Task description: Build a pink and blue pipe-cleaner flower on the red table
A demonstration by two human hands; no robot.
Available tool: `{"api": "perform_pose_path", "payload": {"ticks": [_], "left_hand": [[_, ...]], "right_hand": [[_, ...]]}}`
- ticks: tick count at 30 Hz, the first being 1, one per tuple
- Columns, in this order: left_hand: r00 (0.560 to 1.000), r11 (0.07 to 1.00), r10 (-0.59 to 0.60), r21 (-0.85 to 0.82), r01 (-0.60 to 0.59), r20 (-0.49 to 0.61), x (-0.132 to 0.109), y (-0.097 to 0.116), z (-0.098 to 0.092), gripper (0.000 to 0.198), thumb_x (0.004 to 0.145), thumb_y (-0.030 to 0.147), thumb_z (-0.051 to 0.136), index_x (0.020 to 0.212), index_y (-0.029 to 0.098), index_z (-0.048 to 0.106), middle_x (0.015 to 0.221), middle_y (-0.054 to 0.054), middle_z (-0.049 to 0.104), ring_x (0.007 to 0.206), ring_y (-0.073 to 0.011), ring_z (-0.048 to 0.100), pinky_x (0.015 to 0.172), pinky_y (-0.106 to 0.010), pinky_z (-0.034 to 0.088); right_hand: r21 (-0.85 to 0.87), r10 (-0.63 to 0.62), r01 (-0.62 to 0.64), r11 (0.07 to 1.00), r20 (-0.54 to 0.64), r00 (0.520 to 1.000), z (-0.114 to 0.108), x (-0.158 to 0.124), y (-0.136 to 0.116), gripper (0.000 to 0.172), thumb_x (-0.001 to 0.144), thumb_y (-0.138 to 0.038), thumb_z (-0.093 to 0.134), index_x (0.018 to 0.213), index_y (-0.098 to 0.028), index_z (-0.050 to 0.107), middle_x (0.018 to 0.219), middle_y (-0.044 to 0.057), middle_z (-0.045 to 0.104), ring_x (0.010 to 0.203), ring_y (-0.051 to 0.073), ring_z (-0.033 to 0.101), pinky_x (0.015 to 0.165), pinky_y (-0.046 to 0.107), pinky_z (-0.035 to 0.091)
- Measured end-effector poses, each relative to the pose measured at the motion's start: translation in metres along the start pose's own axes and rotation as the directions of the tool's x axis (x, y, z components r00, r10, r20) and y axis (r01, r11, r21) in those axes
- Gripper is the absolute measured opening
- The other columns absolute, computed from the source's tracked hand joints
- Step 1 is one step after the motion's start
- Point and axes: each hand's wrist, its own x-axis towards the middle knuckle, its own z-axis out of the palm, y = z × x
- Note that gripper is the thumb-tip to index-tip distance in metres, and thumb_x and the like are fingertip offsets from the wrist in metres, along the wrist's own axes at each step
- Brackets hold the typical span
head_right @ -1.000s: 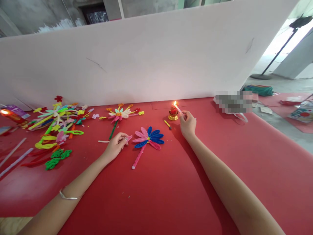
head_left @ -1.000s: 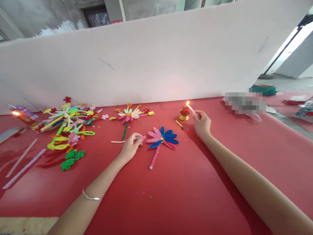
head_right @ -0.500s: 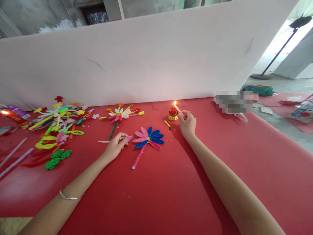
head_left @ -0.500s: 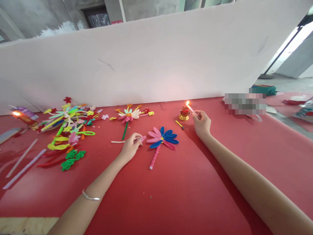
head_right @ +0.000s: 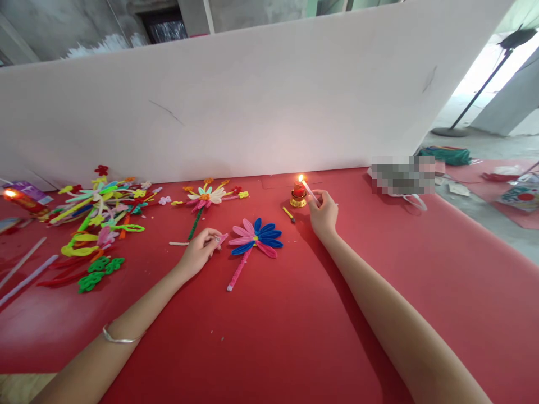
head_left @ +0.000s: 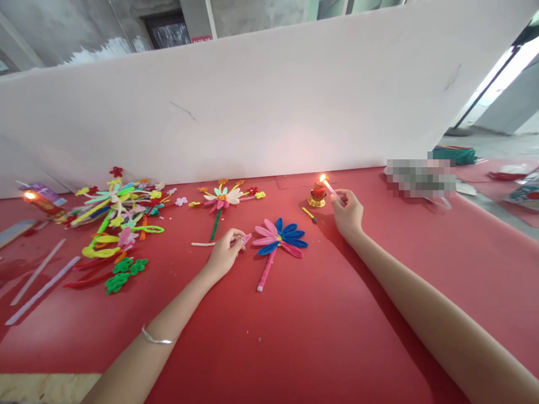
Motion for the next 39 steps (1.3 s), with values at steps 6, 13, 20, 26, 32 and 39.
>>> {"api": "perform_pose_path", "payload": {"ticks": [6, 13, 20, 26, 32, 39], "left_hand": [[1.000, 1.000, -0.001, -0.012, 0.001, -0.003, 0.0003, -0.0008, 0.0002, 0.021, 0.083, 0.039, 0.046, 0.089, 0.019, 0.049, 0.065, 0.002, 0.056, 0.052, -0.0096, 0.048, 0.049, -0.021, 0.035], [1.000, 1.000, -0.012, 0.000, 0.012, 0.000, -0.0004, 0.0022, -0.0002, 0.021, 0.082, 0.039, 0.047, 0.089, 0.019, 0.050, 0.066, 0.001, 0.058, 0.054, -0.0103, 0.050, 0.050, -0.021, 0.035], [1.000, 1.000, -0.013, 0.004, 0.013, -0.005, -0.0007, 0.0034, 0.0000, 0.022, 0.082, 0.040, 0.047, 0.089, 0.019, 0.050, 0.067, 0.001, 0.058, 0.056, -0.0113, 0.052, 0.052, -0.022, 0.036], [1.000, 1.000, -0.002, 0.001, 0.002, -0.009, -0.0001, 0.0012, 0.0003, 0.022, 0.082, 0.039, 0.046, 0.089, 0.019, 0.050, 0.067, 0.001, 0.059, 0.055, -0.0113, 0.052, 0.052, -0.022, 0.037], [1.000, 1.000, -0.001, 0.007, 0.001, -0.005, -0.0001, 0.0018, 0.0003, 0.022, 0.082, 0.040, 0.046, 0.089, 0.019, 0.050, 0.067, 0.001, 0.058, 0.056, -0.0117, 0.052, 0.054, -0.022, 0.036], [1.000, 1.000, 0.012, -0.005, -0.012, 0.001, -0.0002, 0.0009, 0.0004, 0.023, 0.082, 0.040, 0.046, 0.090, 0.019, 0.050, 0.068, 0.001, 0.058, 0.057, -0.0117, 0.052, 0.054, -0.022, 0.036]], "right_hand": [[-0.008, -0.018, 0.018, 1.000, -0.003, 1.000, -0.0006, -0.0007, -0.0012, 0.030, 0.074, -0.043, 0.051, 0.091, -0.020, 0.060, 0.060, -0.004, 0.042, 0.057, 0.013, 0.042, 0.054, 0.025, 0.033], [-0.008, -0.027, 0.027, 1.000, -0.003, 1.000, -0.0015, -0.0021, -0.0046, 0.029, 0.074, -0.042, 0.053, 0.091, -0.020, 0.060, 0.058, -0.005, 0.040, 0.055, 0.012, 0.040, 0.054, 0.024, 0.032], [-0.010, -0.037, 0.037, 0.999, -0.008, 0.999, -0.0004, -0.0016, -0.0015, 0.029, 0.075, -0.043, 0.052, 0.091, -0.020, 0.059, 0.057, -0.005, 0.039, 0.054, 0.012, 0.039, 0.054, 0.024, 0.032], [-0.008, -0.043, 0.042, 0.999, -0.005, 0.999, -0.0006, -0.0014, -0.0012, 0.029, 0.075, -0.043, 0.053, 0.092, -0.020, 0.060, 0.059, -0.005, 0.040, 0.055, 0.012, 0.040, 0.054, 0.024, 0.032], [0.001, -0.019, 0.019, 1.000, -0.003, 1.000, -0.0011, -0.0013, -0.0020, 0.029, 0.075, -0.043, 0.052, 0.091, -0.020, 0.060, 0.060, -0.004, 0.045, 0.056, 0.012, 0.042, 0.055, 0.024, 0.034], [0.059, -0.012, 0.012, 0.998, 0.007, 1.000, 0.0005, 0.0003, 0.0019, 0.028, 0.079, -0.043, 0.047, 0.091, -0.019, 0.058, 0.073, 0.000, 0.057, 0.066, 0.014, 0.052, 0.062, 0.026, 0.039]]}}
